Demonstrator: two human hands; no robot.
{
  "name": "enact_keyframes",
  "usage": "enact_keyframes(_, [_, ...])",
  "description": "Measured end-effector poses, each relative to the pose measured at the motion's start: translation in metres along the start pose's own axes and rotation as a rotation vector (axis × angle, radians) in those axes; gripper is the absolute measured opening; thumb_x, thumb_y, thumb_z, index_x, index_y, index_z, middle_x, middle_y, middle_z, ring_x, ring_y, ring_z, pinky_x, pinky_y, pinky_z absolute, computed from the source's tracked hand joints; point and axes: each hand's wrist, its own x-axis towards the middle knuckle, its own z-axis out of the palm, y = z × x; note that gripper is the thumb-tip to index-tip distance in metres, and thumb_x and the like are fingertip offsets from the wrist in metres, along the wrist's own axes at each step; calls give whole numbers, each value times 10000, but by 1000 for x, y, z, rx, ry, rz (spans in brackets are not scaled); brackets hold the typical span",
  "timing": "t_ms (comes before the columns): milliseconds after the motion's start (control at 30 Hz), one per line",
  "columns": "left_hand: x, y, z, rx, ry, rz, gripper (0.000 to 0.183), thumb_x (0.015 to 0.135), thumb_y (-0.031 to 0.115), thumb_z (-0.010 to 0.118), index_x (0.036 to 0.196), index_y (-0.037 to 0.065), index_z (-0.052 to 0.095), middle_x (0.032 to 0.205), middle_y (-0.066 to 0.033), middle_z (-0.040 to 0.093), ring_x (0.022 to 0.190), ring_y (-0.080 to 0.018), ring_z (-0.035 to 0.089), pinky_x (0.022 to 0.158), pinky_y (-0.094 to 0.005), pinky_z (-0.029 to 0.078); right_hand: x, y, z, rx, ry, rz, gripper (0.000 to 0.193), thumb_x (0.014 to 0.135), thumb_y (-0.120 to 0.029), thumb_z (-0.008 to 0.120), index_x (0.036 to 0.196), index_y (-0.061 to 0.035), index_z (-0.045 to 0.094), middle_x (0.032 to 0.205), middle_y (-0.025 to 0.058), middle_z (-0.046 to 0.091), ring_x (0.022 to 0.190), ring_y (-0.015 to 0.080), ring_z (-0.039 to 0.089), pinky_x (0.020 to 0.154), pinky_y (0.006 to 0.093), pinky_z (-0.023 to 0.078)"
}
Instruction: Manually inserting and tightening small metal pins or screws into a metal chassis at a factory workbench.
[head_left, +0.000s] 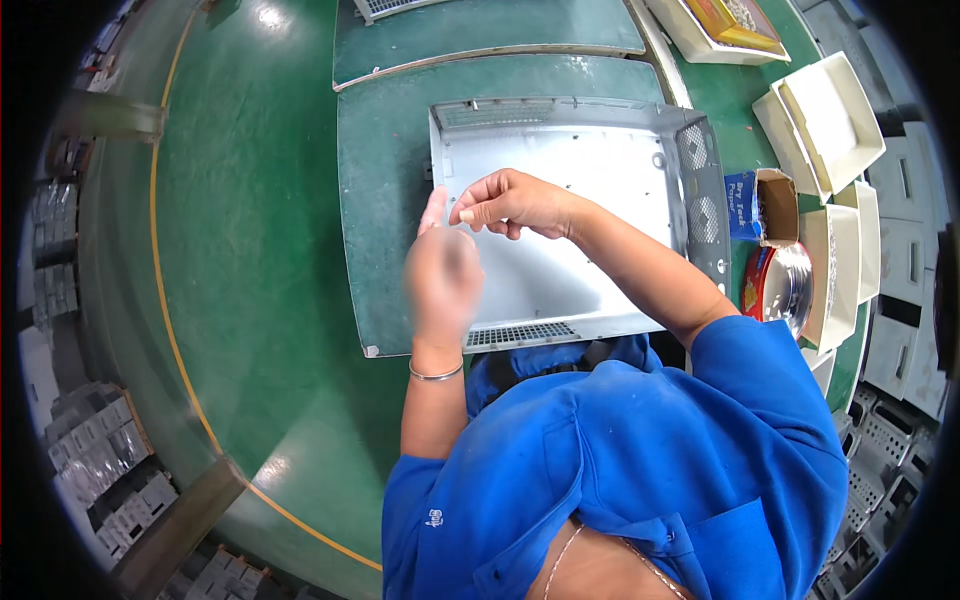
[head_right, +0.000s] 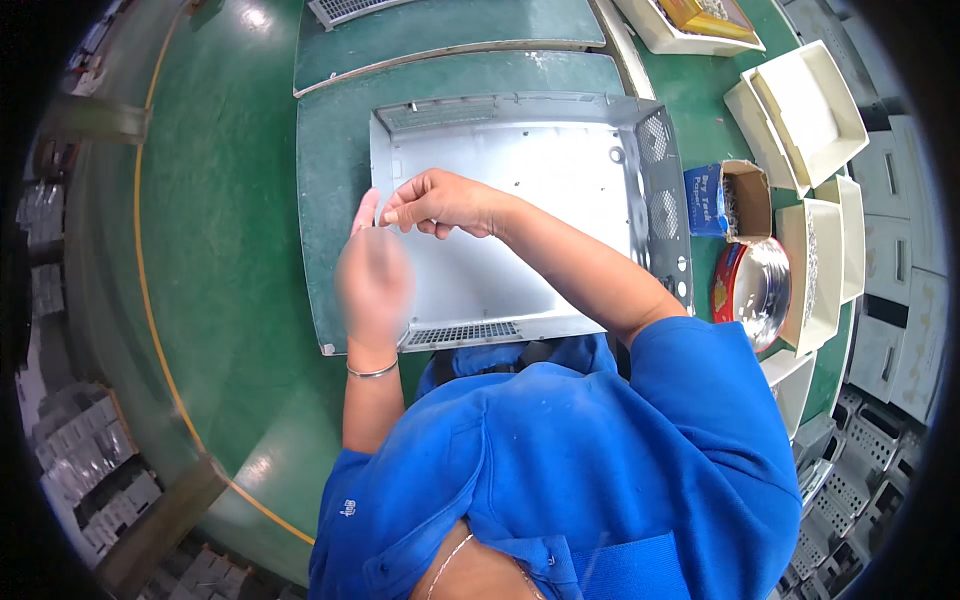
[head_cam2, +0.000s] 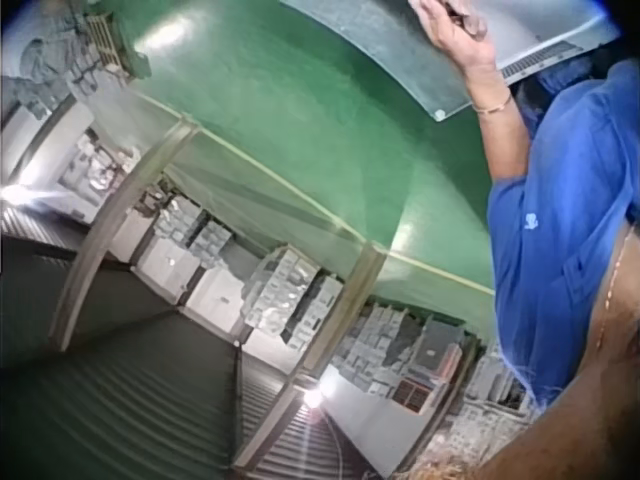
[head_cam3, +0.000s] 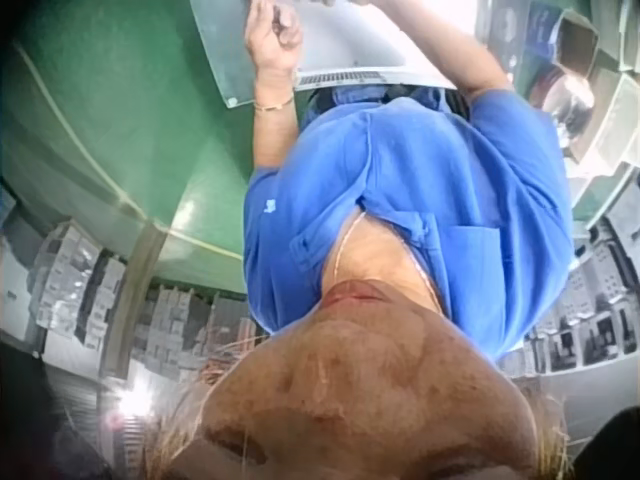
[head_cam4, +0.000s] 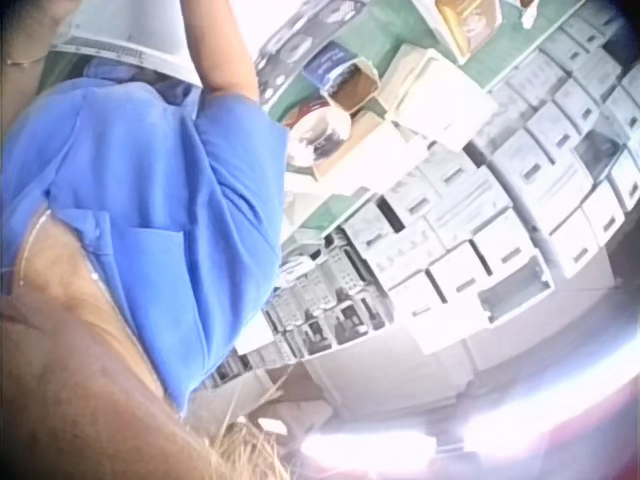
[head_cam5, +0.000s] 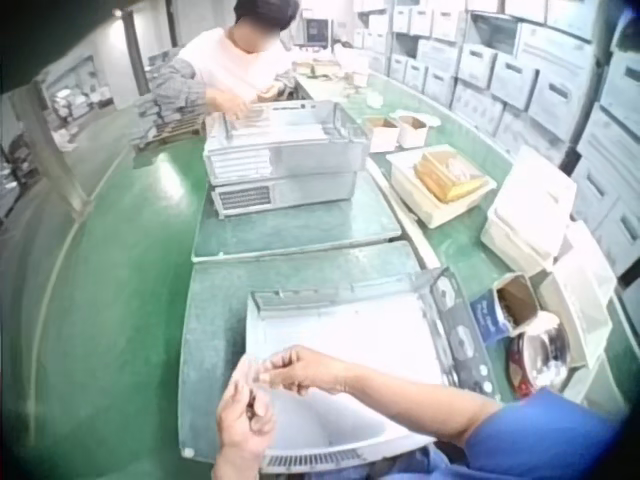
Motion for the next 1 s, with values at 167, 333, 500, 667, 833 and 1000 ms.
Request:
enact_keyframes(167, [3,-2,7,193,86,-25,502,933,291,348,1354,90,160,604,-31,455,391,-43,303,340,-158,241,-3,7,3,-209,14,-201,119,760,-106,612,845,-26,638,685,7,591,589,75,503,535,228,401])
enact_keyframes(333, [6,-10,6,276,155,-29,445,936,252,343,1307,33,230,1092,-86,490,525,-37,387,336,-143,259,-12,3,8,-579,149,-376,122,736,-46,612,838,18,632,684,72,610,651,136,562,647,260,442])
enact_keyframes(500, [13,-19,13,296,198,-26,448,932,311,342,1280,36,278,848,-71,510,446,-40,349,331,-147,244,-12,-3,0,-491,86,-266,127,725,-50,622,841,-4,645,665,81,609,642,135,550,620,268,435])
enact_keyframes(667, [15,-18,16,263,165,-38,468,926,346,346,1265,27,297,808,-54,515,428,-34,346,328,-148,238,-14,-5,-1,-498,164,-258,98,724,-62,630,799,1,635,666,78,605,639,128,539,611,264,426])
enact_keyframes(833, [16,-18,11,252,144,-15,445,923,336,358,1238,22,333,811,-41,512,451,-32,359,329,-146,246,-7,9,-3,-394,177,-317,76,725,-72,610,734,4,610,678,73,597,666,157,561,644,279,441])
enact_keyframes(1000, [19,-18,13,226,192,6,385,925,299,373,1206,35,373,614,-7,451,412,-34,342,325,-154,243,1,16,-4,-238,131,-452,40,760,-64,595,780,-29,596,670,-5,543,613,74,485,564,223,402])
